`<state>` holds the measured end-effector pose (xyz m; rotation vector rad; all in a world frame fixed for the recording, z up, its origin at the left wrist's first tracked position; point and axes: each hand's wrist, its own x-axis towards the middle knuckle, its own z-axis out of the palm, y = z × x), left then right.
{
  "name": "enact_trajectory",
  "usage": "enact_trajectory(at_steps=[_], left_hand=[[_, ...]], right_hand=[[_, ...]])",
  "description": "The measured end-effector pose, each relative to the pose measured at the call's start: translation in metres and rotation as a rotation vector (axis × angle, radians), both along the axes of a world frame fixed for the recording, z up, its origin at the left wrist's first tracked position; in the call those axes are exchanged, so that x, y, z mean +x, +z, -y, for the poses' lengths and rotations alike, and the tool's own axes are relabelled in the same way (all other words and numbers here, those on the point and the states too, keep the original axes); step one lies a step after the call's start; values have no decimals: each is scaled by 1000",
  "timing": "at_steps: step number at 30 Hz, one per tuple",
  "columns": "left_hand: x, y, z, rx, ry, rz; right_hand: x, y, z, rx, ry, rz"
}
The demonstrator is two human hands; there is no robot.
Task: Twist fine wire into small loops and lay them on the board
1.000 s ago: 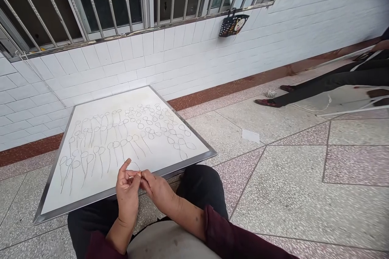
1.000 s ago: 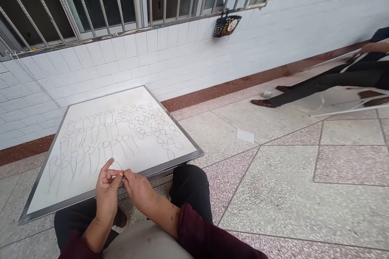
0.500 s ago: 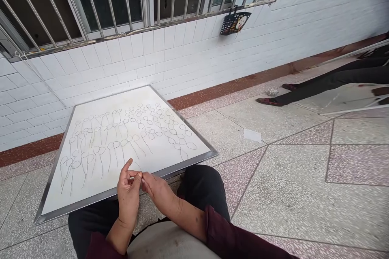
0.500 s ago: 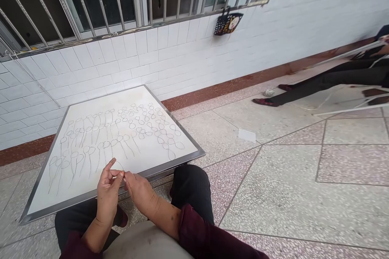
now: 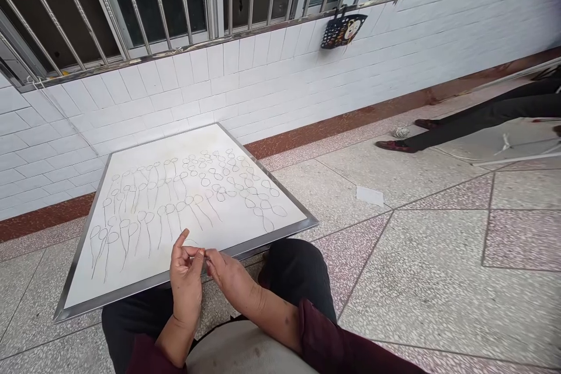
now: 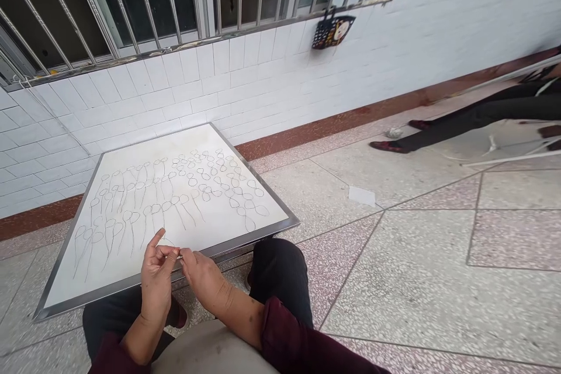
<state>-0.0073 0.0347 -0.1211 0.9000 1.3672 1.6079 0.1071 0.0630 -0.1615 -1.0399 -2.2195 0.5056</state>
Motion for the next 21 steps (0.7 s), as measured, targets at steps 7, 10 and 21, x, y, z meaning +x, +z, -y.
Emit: enact_trajectory(at_steps=[7,10,21], left_hand=[[0,-1,0,35,36,38],[0,-1,0,53,35,30],[0,7,2,82,72,-23]], right_hand=[[2,3,2,-173,75,-121],[1,0,1,-215,98,-191],[0,3,3,-322,165,-286]])
